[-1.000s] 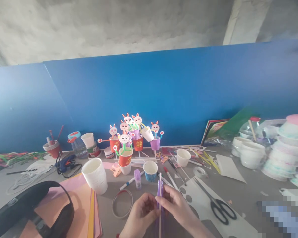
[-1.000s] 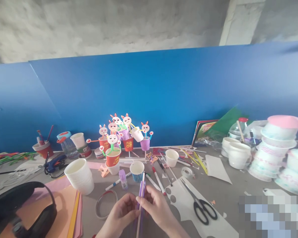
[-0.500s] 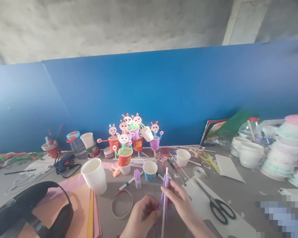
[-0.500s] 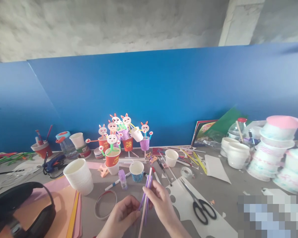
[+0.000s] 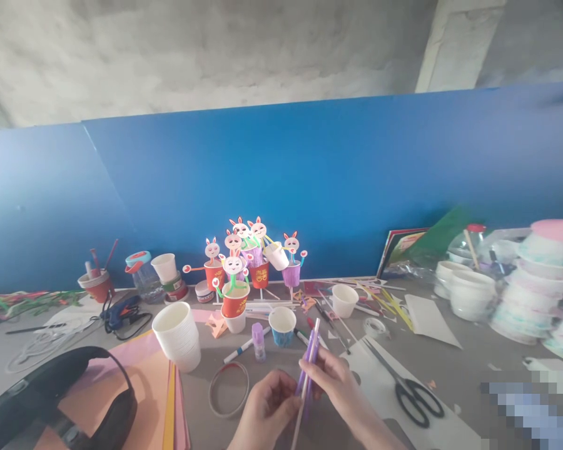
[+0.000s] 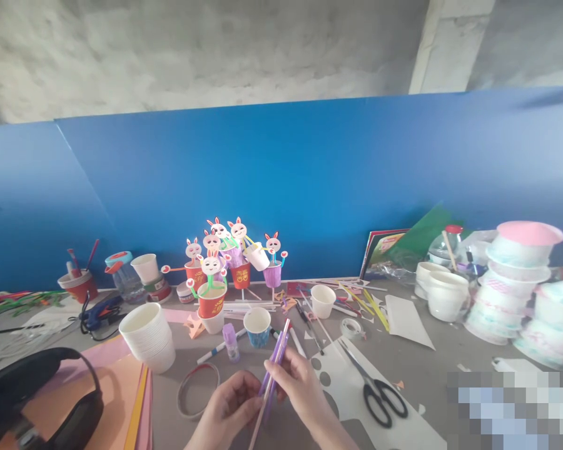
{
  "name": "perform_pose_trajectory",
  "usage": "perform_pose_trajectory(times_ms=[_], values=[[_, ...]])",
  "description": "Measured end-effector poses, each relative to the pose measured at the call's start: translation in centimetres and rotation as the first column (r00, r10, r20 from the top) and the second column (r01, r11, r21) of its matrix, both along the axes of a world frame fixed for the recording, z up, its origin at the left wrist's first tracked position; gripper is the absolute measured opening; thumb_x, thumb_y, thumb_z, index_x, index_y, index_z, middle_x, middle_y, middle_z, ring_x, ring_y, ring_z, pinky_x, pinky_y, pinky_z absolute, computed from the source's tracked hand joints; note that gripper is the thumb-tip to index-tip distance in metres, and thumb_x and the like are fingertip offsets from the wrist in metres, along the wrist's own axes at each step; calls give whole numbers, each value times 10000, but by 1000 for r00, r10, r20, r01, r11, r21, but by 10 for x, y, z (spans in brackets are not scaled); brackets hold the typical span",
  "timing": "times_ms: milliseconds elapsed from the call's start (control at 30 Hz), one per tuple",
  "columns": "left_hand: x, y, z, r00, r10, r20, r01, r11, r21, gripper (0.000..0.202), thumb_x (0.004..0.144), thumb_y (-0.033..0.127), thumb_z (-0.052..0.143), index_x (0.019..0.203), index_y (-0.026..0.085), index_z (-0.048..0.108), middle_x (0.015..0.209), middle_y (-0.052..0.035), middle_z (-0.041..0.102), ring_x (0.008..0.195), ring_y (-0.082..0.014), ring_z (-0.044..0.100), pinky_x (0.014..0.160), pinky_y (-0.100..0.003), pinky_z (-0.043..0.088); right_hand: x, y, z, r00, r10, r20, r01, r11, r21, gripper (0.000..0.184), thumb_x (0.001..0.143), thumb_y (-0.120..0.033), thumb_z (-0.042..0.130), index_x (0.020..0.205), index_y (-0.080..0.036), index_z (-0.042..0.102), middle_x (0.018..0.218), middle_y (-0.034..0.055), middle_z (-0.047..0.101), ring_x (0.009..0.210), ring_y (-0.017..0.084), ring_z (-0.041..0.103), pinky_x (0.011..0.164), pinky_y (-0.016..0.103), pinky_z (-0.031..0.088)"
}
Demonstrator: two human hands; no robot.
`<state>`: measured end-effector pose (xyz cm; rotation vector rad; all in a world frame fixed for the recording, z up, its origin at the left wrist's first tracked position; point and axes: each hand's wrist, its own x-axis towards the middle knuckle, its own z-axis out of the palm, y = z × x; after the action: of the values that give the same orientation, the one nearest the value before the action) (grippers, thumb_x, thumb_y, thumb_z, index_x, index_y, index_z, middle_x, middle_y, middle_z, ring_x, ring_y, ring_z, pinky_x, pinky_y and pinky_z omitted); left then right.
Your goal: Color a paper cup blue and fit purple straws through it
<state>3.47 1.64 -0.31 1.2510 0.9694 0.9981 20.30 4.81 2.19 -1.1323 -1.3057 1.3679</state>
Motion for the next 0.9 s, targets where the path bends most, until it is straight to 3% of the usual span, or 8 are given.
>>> perform_pose_trajectory(times_ms=[200,300,400,467,567,667,733,900], values=[[-1,4,0,996,-10,-84,11,1000,14,490,727,651,702,771,199,517,643,61,475,559,-104,395,535,-238,329,1,-1,1,998,-63,-29,64,997,36,307,741,-465,767,671,-199,632,544,-61,501,494,133,498,471,236,413],[-3,7,1,982,30,-184,-20,998,60,346,778,514,666,774,192,538,653,53,478,549,-108,400,525,-241,314,7,3,1,982,-176,-63,179,982,54,320,747,-497,741,693,-205,619,533,-70,474,476,129,470,458,237,380],[-7,5,15,946,102,-309,-54,986,159,129,829,300,623,779,186,590,649,38,508,575,-136,463,566,-263,346,14,7,2,948,-304,-100,310,949,58,342,769,-540,695,742,-209,614,534,-77,458,468,122,440,458,237,350],[-11,3,32,898,184,-400,-67,955,290,24,825,200,623,804,191,633,761,-14,599,726,-197,567,689,-311,423,16,8,3,929,-350,-119,359,931,61,351,768,-547,697,740,-209,609,537,-74,462,478,124,441,466,238,351],[-14,5,63,615,425,-664,137,772,620,222,895,102,491,991,185,673,1029,-109,704,956,-302,657,825,-440,511,14,7,5,924,-355,-144,367,928,66,354,738,-543,735,740,-207,623,536,-68,481,480,130,450,465,243,358],[-11,19,82,375,607,-701,240,666,706,298,890,37,509,1081,187,682,1197,-117,707,1118,-328,637,916,-499,540,12,5,7,919,-352,-176,366,929,54,354,724,-539,758,776,-205,655,533,-70,480,476,131,442,459,243,358],[-7,33,84,210,686,-697,331,621,710,291,914,41,521,1103,171,700,1301,-128,686,1246,-348,594,1010,-550,514,13,3,8,908,-369,-198,384,923,39,354,726,-540,762,757,-204,657,543,-66,480,488,129,440,464,239,359],[7,64,68,152,699,-699,379,612,695,254,866,-19,567,914,127,769,1203,-163,743,1277,-374,601,1084,-609,476,16,3,11,871,-417,-259,434,901,11,358,690,-538,801,719,-204,675,543,-60,480,493,127,432,458,235,361]])
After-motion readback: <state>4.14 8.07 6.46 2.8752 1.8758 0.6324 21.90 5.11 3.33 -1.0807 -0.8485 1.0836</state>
